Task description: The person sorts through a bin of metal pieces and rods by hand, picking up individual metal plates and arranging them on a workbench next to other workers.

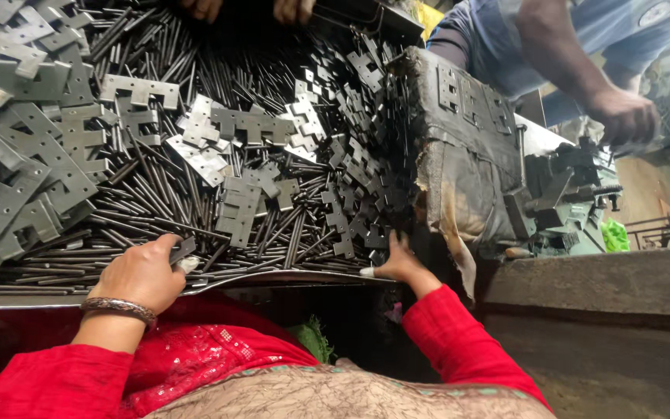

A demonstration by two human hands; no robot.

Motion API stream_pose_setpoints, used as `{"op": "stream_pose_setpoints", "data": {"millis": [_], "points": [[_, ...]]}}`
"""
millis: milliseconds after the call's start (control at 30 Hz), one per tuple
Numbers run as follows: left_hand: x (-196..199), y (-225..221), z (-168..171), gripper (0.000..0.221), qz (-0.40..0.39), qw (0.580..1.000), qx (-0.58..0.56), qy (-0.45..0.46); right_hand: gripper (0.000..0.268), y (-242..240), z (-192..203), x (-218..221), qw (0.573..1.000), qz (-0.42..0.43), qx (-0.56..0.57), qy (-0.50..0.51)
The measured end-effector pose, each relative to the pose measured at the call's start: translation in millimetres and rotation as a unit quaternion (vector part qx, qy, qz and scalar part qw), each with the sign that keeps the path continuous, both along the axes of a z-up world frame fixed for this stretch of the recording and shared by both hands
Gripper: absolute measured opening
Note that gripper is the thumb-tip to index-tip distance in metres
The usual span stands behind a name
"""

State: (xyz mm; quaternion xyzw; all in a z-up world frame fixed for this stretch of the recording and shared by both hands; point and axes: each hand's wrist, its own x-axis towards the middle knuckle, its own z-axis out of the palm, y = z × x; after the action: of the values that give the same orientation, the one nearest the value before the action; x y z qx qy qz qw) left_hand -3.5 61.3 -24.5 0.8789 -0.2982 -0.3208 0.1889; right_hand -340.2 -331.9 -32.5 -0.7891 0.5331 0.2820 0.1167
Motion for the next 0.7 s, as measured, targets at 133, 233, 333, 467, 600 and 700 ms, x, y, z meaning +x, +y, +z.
{"op": "stream_pose_setpoints", "data": {"millis": [133,233,333,467,600,700], "points": [[0.0,0.7,3.2,0.048,0.000,1.000,0.012,0.003,0.157,-7.9,-5.8,-0.1,0.999,0.025,-0.026,-0.014],[-1.0,2.5,1.9,0.044,0.003,1.000,-0.006,-0.001,0.158,-11.3,-7.2,-1.0,0.996,0.054,-0.066,0.001],[-1.9,3.5,-0.8,0.048,0.004,1.000,-0.025,-0.010,0.142,-7.2,-5.5,-0.2,0.996,0.051,-0.067,0.014],[-0.9,2.9,2.4,0.047,0.005,1.000,-0.013,-0.001,0.095,5.0,4.4,6.2,0.989,0.064,-0.136,-0.003],[-0.5,1.6,4.0,0.048,-0.001,1.000,0.002,0.005,0.089,-4.1,2.4,16.2,0.989,0.043,-0.140,0.021],[-0.7,2.9,3.1,0.048,0.006,1.000,-0.008,0.006,0.073,-34.4,-18.0,-1.5,0.982,0.103,-0.158,-0.027]]}}
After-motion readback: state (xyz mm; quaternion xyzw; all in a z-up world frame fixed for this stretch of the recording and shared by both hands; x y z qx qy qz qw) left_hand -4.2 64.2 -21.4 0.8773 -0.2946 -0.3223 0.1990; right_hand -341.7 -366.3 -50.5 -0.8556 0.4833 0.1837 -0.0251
